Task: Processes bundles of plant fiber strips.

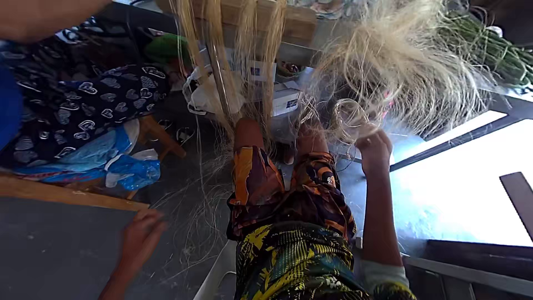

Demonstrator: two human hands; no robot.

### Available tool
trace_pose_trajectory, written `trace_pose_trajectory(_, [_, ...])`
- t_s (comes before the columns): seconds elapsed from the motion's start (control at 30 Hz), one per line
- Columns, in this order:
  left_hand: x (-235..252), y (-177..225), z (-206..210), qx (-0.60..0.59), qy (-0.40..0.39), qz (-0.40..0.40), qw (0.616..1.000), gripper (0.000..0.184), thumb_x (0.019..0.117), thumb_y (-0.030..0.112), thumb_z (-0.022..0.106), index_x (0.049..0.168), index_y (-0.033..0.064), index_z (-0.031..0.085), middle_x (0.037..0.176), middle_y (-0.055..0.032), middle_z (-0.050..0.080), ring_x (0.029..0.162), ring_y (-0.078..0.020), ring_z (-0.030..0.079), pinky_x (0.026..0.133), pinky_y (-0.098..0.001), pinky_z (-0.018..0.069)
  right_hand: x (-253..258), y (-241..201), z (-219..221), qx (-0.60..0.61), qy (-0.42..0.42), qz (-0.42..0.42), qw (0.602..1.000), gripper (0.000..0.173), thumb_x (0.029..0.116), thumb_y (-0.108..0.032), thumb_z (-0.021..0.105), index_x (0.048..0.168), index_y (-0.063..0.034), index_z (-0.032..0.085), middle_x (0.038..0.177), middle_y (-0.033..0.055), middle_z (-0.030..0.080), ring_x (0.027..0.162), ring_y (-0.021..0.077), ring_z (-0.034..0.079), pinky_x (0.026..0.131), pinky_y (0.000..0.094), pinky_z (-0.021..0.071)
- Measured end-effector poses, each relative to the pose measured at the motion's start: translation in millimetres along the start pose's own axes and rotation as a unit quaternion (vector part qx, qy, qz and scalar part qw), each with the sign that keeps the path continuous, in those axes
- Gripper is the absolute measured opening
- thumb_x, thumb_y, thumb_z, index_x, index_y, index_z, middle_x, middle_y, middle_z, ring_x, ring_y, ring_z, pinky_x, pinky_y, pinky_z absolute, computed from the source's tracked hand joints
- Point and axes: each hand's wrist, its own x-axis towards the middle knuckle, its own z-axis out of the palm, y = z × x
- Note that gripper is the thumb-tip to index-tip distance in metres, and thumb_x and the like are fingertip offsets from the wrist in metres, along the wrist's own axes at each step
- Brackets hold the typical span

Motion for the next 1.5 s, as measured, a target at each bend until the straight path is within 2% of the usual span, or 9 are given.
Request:
trace_pose_trajectory(0.1, [44.4,88.9,30.4,-0.221,-0.021,0.097,0.970,0.021,0.0849,0.008,0.047,0.067,0.0089,0.057,0.107,-0.0003,0.072,0.101,-0.0062,0.066,0.083,-0.0254,0.0543,-27.6,19.3,-40.3,-0.093,-0.007,0.053,0.994,0.023,0.1024,-0.006,0.042,0.116,0.0070,0.056,0.092,0.0052,0.065,0.068,0.0089,0.063,0.067,0.0278,0.0569])
trace_pose_trajectory(0.2, [58.8,149.7,40.2,-0.428,-0.112,0.111,0.890,0.033,0.0974,0.019,0.045,0.080,0.0234,0.073,0.097,0.0074,0.075,0.098,-0.0104,0.070,0.094,-0.0340,0.0558,-38.4,14.0,-66.0,-0.149,-0.039,0.042,0.987,0.029,0.0941,-0.007,0.044,0.113,0.0065,0.060,0.105,0.0090,0.068,0.071,0.0082,0.065,0.066,0.0256,0.0564])
trace_pose_trajectory(0.4, [61.6,207.8,49.8,-0.537,-0.147,-0.006,0.831,0.039,0.1026,0.016,0.036,0.074,0.0216,0.062,0.068,0.0088,0.059,0.069,-0.0068,0.061,0.075,-0.0279,0.0550,-79.6,-42.6,-75.0,-0.376,-0.107,0.123,0.912,0.039,0.1059,-0.028,0.055,0.116,0.0091,0.062,0.094,0.0217,0.071,0.073,0.0300,0.072,0.070,0.0507,0.0603])
trace_pose_trajectory(0.6, [57.4,213.7,50.4,-0.516,-0.193,-0.028,0.834,0.038,0.1055,0.019,0.031,0.085,0.0178,0.062,0.073,0.0099,0.055,0.058,0.0014,0.049,0.055,-0.0147,0.0431,-133.7,-94.0,-89.5,-0.094,-0.278,-0.147,0.945,0.029,0.1084,-0.034,0.050,0.102,-0.0191,0.075,0.075,-0.0089,0.074,0.054,0.0017,0.066,0.047,0.0181,0.0556])
trace_pose_trajectory(0.87, [49.7,223.7,46.6,-0.456,-0.214,0.053,0.862,0.032,0.1064,0.019,0.036,0.090,0.0181,0.064,0.071,0.0133,0.052,0.056,0.0049,0.044,0.051,-0.0114,0.0374,-126.0,-67.8,73.2,-0.069,-0.377,-0.345,0.857,0.024,0.1006,-0.026,0.066,0.110,-0.0041,0.065,0.098,0.0054,0.065,0.075,0.0014,0.058,0.065,0.0152,0.0497])
trace_pose_trajectory(1.0, [51.4,225.3,40.8,-0.446,-0.213,0.059,0.867,0.032,0.1062,0.018,0.036,0.090,0.0180,0.064,0.071,0.0135,0.052,0.056,0.0049,0.044,0.051,-0.0114,0.0377,-120.3,-61.9,120.9,-0.166,-0.417,-0.399,0.800,0.029,0.1013,-0.026,0.064,0.122,-0.0074,0.071,0.104,0.0074,0.071,0.085,0.0124,0.065,0.077,0.0305,0.0550])
trace_pose_trajectory(1.1, [50.4,225.9,39.6,-0.440,-0.211,0.065,0.870,0.032,0.1055,0.016,0.037,0.089,0.0181,0.064,0.072,0.0137,0.054,0.057,0.0051,0.046,0.052,-0.0114,0.0388,-122.9,-56.4,134.8,-0.195,-0.400,-0.461,0.768,0.017,0.1012,-0.017,0.062,0.106,-0.0080,0.075,0.099,0.0060,0.074,0.089,0.0166,0.068,0.078,0.0328,0.0542])
trace_pose_trajectory(1.37, [53.3,223.3,32.4,-0.400,-0.132,0.067,0.904,0.015,0.1022,0.009,0.044,0.106,0.0143,0.058,0.076,0.0112,0.056,0.062,0.0021,0.052,0.057,-0.0136,0.0442,-114.8,-51.5,132.8,-0.141,-0.373,-0.444,0.802,0.014,0.0994,-0.010,0.063,0.099,-0.0030,0.076,0.092,0.0062,0.071,0.087,0.0094,0.067,0.080,0.0216,0.0555])
trace_pose_trajectory(1.5, [52.9,222.5,32.8,-0.329,-0.104,0.099,0.933,0.011,0.1006,0.009,0.052,0.098,0.0130,0.061,0.072,0.0120,0.057,0.059,0.0032,0.052,0.056,-0.0127,0.0444,-108.6,-48.3,126.0,-0.126,-0.355,-0.434,0.819,0.016,0.0981,-0.004,0.062,0.102,-0.0016,0.077,0.097,0.0076,0.073,0.090,0.0076,0.069,0.082,0.0194,0.0567])
